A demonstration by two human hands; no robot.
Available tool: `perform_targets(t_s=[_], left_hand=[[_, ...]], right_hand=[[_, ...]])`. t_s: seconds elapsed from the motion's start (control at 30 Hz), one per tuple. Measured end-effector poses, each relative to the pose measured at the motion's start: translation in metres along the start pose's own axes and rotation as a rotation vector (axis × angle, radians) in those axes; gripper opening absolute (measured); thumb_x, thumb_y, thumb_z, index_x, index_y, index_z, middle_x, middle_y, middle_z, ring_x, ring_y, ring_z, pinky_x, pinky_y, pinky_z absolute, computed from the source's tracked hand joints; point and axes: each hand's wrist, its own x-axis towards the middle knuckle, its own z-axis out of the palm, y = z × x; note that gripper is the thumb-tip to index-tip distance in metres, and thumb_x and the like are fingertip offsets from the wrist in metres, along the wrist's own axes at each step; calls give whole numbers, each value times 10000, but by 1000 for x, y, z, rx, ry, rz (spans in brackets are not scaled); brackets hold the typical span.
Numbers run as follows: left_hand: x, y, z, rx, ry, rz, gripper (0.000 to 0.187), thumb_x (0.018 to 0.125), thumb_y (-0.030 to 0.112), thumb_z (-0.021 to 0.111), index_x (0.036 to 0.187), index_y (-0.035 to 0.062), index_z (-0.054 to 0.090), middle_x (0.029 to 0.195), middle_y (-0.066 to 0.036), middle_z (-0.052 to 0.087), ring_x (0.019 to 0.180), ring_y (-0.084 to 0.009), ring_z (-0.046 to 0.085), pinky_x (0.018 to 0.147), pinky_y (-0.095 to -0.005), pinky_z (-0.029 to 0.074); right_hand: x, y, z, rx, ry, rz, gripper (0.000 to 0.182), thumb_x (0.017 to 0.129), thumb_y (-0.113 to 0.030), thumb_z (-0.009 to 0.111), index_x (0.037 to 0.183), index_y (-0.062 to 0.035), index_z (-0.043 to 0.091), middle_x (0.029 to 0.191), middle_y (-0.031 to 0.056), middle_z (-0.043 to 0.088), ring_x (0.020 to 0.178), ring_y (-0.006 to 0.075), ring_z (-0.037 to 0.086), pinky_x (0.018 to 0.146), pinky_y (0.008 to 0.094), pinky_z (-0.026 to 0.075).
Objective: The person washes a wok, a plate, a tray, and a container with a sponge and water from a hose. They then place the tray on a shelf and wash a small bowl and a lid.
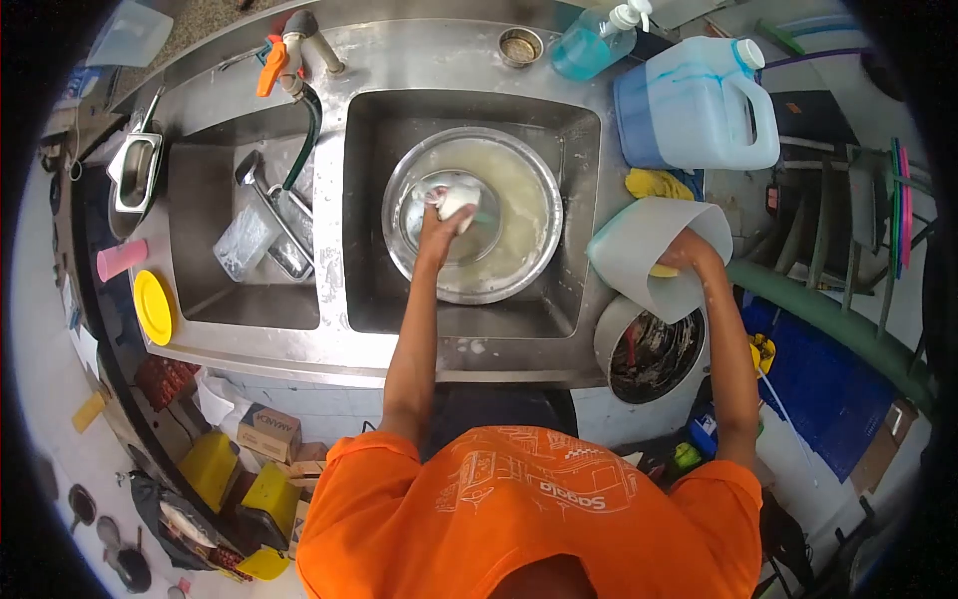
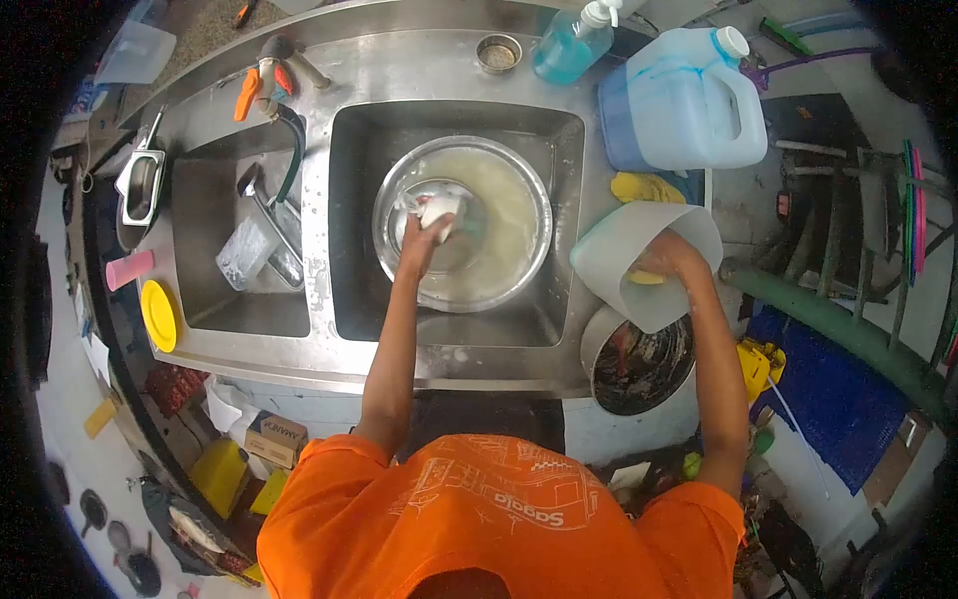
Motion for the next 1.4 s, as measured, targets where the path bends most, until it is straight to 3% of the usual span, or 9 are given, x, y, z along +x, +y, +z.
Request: perform_targets(t_s=[0.17,0.23,0.37,0.47,0.57,0.73,0.9,1.2,1.4], left_hand=[[-1,21,0,299,14,251,614,798,175,721,1296,58,381,1163,-139,552,1064,-220,566,869,-443,521],[-11,40,3,-194,-134,158,533,881,294,621,1306,60,401,1194,-145,546,1095,-256,562,900,-463,500],[-44,61,7,-553,-118,-73,502,936,402,491,1274,32,458,1236,-136,543,1123,-292,554,903,-482,505],[-64,68,14,-738,-106,-182,455,967,362,416,1258,16,472,1258,-143,537,1145,-296,545,904,-493,503],[-78,52,12,-665,-80,-175,398,967,259,327,1245,21,485,1219,-160,552,1120,-295,552,911,-466,500],[-114,80,-9,-903,-149,-238,459,963,349,365,1186,-34,482,1073,-193,590,936,-310,622,825,-436,535],[-129,123,-40,-685,-189,-159,559,933,481,423,1135,-32,513,1051,-218,586,929,-336,617,815,-465,535],[-141,157,-111,-688,-289,-72,564,899,499,426,1054,-24,567,933,-220,636,841,-328,650,768,-425,545],[-141,182,-138,-837,-344,-36,502,937,438,361,1120,15,562,990,-154,645,926,-312,631,863,-429,503]], right_hand=[[1,-12,-1,-179,178,-167,274,884,-225,577,979,26,632,812,163,661,722,251,656,608,367,503],[-23,-33,-14,-268,439,-247,275,884,-224,575,975,29,632,812,167,662,725,256,658,614,369,504],[-97,-220,-93,331,571,398,204,929,-182,545,911,-11,655,780,76,657,728,149,626,613,306,497],[-64,-292,-41,691,691,81,186,896,-162,578,927,4,655,872,137,662,787,209,647,664,323,509],[32,-315,34,405,759,-245,354,847,-259,660,1087,-2,619,1046,164,635,979,300,582,846,369,450],[86,-357,85,230,653,-176,425,850,-318,620,1168,-41,570,1182,136,568,1162,285,445,988,458,263],[97,-409,111,600,711,-350,271,812,-112,595,1076,-56,568,1044,125,551,1082,313,462,1099,522,118],[94,-486,90,342,594,-398,121,766,-92,620,863,-126,556,849,37,589,897,222,541,810,413,256],[72,-517,56,430,900,-393,189,773,-99,668,950,-131,609,913,47,637,909,201,582,889,403,263]])
